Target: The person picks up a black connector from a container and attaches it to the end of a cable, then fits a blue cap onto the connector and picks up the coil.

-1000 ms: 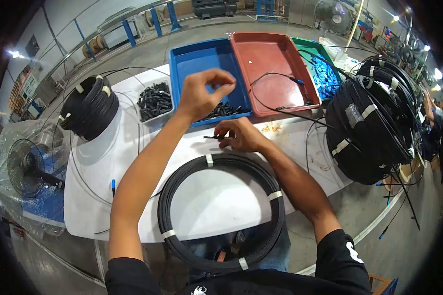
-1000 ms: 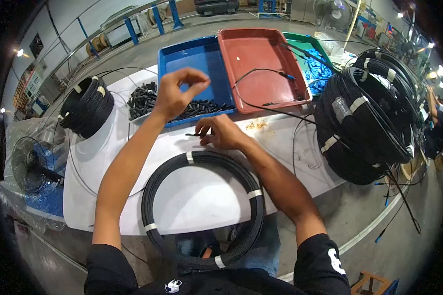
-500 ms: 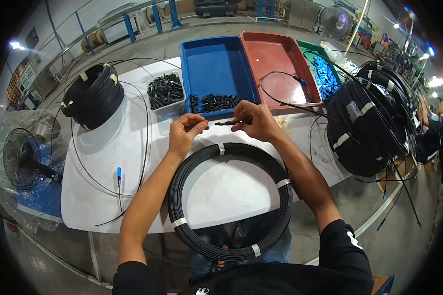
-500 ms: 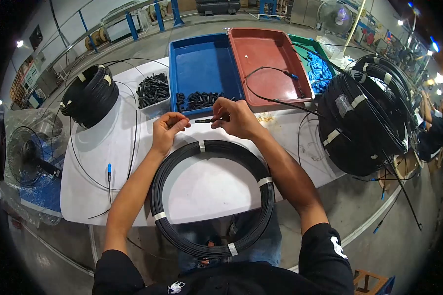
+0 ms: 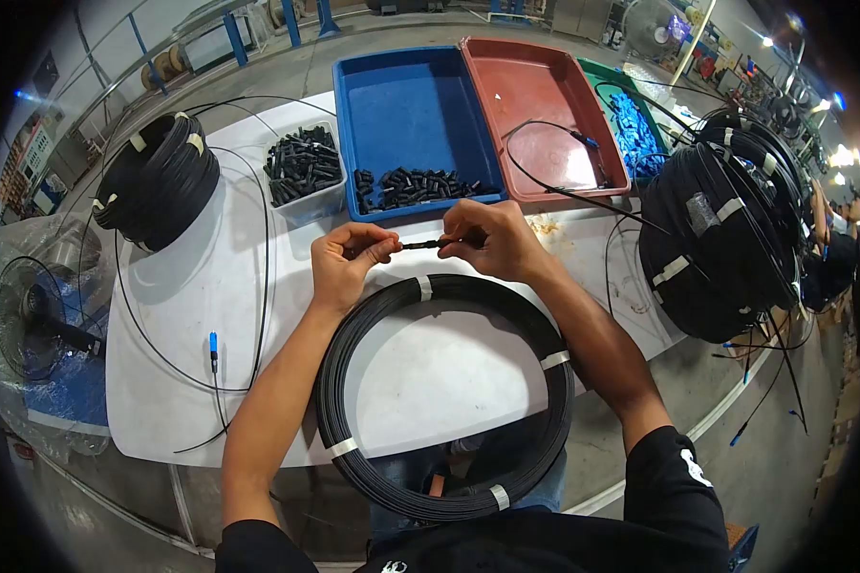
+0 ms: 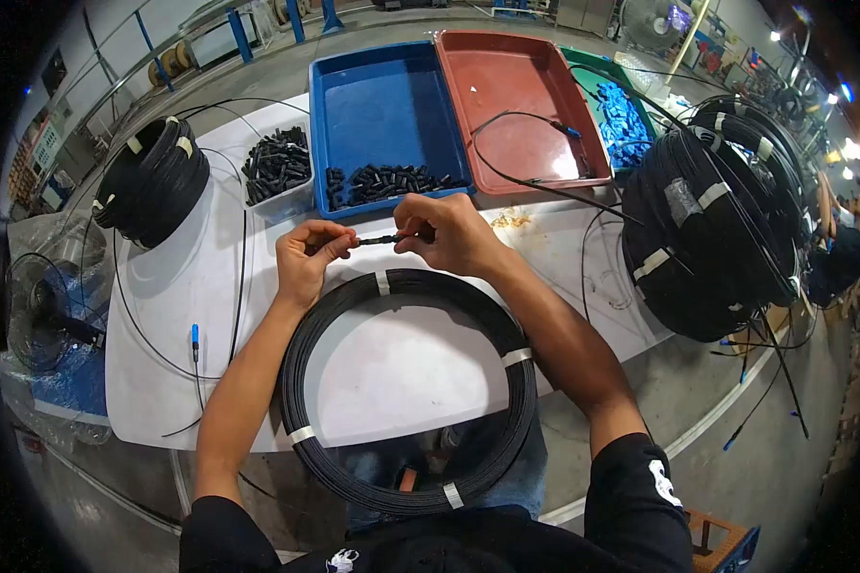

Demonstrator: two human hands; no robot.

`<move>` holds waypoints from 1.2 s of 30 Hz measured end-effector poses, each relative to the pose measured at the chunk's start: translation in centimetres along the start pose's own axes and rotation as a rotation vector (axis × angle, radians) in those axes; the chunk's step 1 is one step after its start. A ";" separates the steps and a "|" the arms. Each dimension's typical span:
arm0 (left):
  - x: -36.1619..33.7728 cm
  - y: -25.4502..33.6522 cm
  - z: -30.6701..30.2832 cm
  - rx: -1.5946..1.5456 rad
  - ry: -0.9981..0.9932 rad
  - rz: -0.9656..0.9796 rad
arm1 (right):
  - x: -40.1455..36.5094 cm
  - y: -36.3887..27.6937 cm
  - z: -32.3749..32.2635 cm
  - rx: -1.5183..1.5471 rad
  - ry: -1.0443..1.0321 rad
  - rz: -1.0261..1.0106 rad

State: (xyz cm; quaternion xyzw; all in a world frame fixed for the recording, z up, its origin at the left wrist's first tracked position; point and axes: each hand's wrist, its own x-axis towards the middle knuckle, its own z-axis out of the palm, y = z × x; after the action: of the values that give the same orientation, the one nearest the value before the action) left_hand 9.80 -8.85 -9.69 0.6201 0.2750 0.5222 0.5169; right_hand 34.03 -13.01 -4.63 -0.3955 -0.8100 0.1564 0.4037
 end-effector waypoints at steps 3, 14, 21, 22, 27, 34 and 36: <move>-0.1 0.3 0.0 0.001 0.022 0.013 | 0.0 -0.2 0.1 -0.001 -0.004 -0.021; -0.5 1.0 0.4 0.031 -0.002 0.013 | 0.1 0.0 0.5 0.016 0.063 -0.066; -0.5 1.2 0.4 0.041 -0.025 0.019 | 0.0 -0.1 0.2 -0.025 0.038 -0.097; -0.5 1.2 0.5 0.029 -0.025 0.016 | 0.0 -0.1 0.2 -0.009 0.033 -0.092; -0.6 1.2 0.6 0.000 -0.021 0.002 | 0.0 -0.2 0.2 -0.005 0.025 -0.084; -0.7 1.2 0.6 0.075 -0.055 -0.018 | -0.1 0.3 0.5 -0.009 0.029 -0.130; -0.8 1.2 0.6 0.121 -0.067 -0.020 | -0.1 0.1 0.4 -0.012 0.020 -0.108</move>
State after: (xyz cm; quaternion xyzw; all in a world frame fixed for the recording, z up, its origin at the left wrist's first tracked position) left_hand 9.91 -10.14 -8.78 0.6645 0.2948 0.4786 0.4924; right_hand 33.80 -12.94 -5.00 -0.3553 -0.8269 0.1257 0.4174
